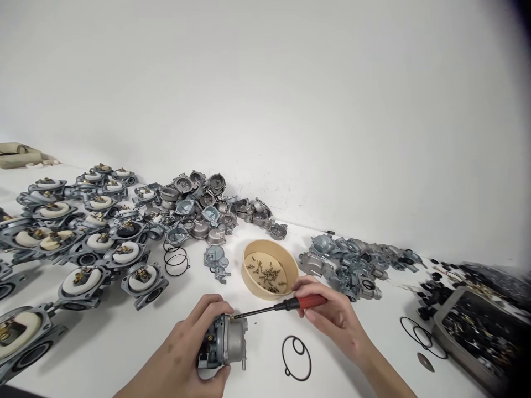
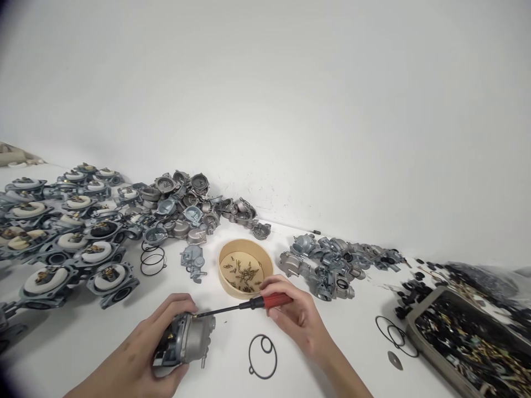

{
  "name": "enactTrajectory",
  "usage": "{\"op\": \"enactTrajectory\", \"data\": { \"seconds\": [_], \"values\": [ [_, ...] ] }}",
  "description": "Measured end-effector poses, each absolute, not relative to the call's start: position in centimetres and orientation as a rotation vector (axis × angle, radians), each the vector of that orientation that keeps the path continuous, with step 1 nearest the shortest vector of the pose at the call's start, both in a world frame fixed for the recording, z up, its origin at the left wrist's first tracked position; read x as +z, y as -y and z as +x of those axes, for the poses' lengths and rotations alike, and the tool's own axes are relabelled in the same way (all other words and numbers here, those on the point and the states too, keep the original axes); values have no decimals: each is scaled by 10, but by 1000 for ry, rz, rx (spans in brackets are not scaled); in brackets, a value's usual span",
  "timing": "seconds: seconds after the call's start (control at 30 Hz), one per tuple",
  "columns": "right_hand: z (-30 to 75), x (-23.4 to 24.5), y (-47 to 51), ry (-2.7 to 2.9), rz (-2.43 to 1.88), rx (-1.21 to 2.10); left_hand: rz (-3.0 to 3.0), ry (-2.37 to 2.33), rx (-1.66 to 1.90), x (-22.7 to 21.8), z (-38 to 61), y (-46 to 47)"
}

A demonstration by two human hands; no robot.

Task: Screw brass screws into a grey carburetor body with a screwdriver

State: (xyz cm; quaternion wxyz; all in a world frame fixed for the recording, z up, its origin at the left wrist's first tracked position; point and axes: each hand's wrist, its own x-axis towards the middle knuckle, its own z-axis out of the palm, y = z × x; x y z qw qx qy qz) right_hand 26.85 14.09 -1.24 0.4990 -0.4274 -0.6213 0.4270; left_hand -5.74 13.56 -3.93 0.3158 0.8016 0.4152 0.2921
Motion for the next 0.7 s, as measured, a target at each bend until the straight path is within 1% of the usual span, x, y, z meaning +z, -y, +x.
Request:
{"op": "enactTrajectory", "data": {
  "seconds": [0.1, 0.2, 0.33, 0.47, 0.6, 0.7],
  "values": [
    [270, -16, -142, 1486, -1074, 1072, 2116, -1095, 757, -40, -58, -136],
    [274, -22, -146, 1537, -1173, 991, 2134, -1092, 771, -41, -58, -136],
    [274, -21, -144, 1596, -1144, 915, 2158, -1111, 808, -44, -58, -136],
    [268, -13, -138, 1502, -1205, 1010, 2166, -1116, 809, -46, -59, -136],
    [266, -14, -137, 1502, -1209, 932, 2162, -1117, 797, -45, -59, -136],
    [267, -18, -138, 1458, -1188, 998, 2157, -1091, 797, -44, -59, -136]
  ]
}}
